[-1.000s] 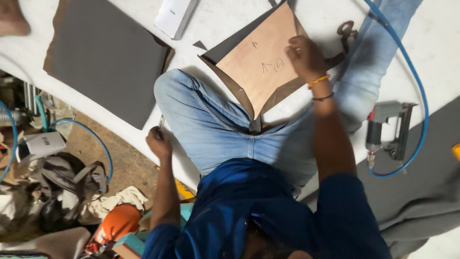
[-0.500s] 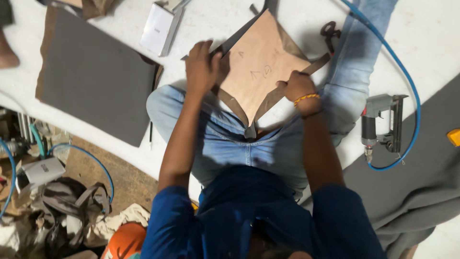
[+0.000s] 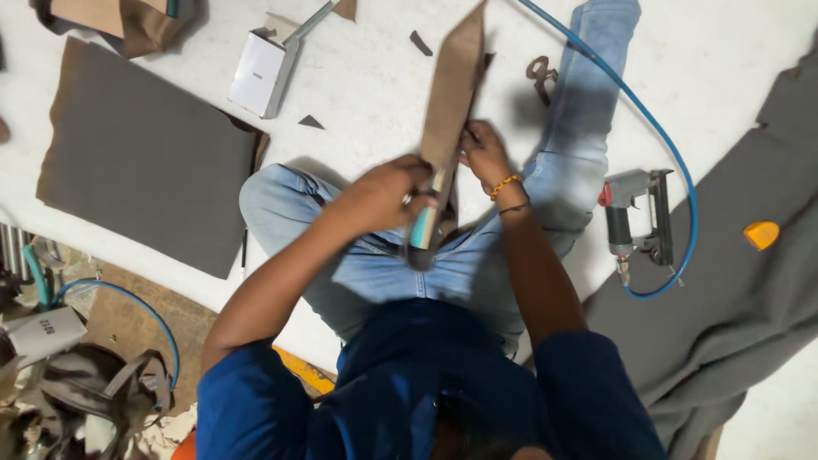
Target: The person sits on the floor and stretches a piece of brown fabric over a wooden board, folding the edges over the back. They use a pneumatic staple gun to fasten the fabric to the board, mark the fabric with a pen, and use a rotary tool on the board edge before continuing to fold and staple the fabric around the panel.
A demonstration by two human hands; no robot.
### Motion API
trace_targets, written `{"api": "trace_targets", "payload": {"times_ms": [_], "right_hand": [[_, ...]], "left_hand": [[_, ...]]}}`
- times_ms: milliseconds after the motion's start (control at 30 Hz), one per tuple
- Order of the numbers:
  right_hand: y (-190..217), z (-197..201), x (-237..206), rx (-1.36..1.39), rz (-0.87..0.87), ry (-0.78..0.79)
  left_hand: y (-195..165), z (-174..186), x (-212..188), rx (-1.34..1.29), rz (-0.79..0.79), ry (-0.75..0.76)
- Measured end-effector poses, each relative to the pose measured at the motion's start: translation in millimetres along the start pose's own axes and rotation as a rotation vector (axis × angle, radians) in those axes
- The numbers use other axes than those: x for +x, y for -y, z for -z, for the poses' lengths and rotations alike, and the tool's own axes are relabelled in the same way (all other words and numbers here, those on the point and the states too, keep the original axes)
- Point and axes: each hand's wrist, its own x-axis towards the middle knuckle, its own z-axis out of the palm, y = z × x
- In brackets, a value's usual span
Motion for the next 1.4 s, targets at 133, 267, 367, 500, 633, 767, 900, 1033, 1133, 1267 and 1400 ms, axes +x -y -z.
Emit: {"api": "trace_targets", "payload": {"times_ms": [133, 267, 367, 500, 633, 767, 900, 1033, 1133, 1267, 1400], "right_hand": [[36.9, 13.4, -47.4, 0.359, 0.007, -0.039], [61.9, 48.5, -97.6, 0.774, 0.112, 0.041], [81.1, 52.4, -107.6, -0.484, 0.406, -0.269], [99.1, 41.2, -110.2, -0.763, 0.449, -0.413], [84.4, 27.2, -103.9, -0.755, 0.604, -0.531], [53.5, 14.6, -86.0, -0.540, 0.498, -0.499], [41.0, -10.4, -73.7, -0.156, 0.478, -0.326], [42.7, -30.9, -77.0, -0.023, 0.469, -0.290], [37.8, -33.3, -81.2, -0.044, 0.464, -0.267], [24.1, -27.9, -77.1, -0.006, 0.459, -0.289], [20.1, -27.2, -69.9, 0.081, 0.416, -0.233]], "left_hand": [[-50.9, -23.8, 6.2, -0.050, -0.002, -0.097], [-51.0, -70.4, 8.8, -0.234, -0.182, -0.280], [-18.8, -106.9, 14.0, -0.481, -0.207, -0.308], [51.6, -144.8, 42.2, -0.829, 0.234, -0.563], [119.5, -163.9, 70.6, -0.469, 0.581, -0.862], [137.5, -165.6, 91.8, -0.188, 0.479, -0.947], [113.1, -164.5, 110.4, -0.554, 0.196, -0.595], [79.6, -148.3, 91.8, -0.875, 0.065, -0.353], [63.5, -132.6, 73.7, -0.858, 0.010, -0.375], [36.4, -122.1, 56.7, -0.521, 0.027, -0.336], [13.2, -113.8, 54.8, -0.167, 0.061, -0.314]]}}
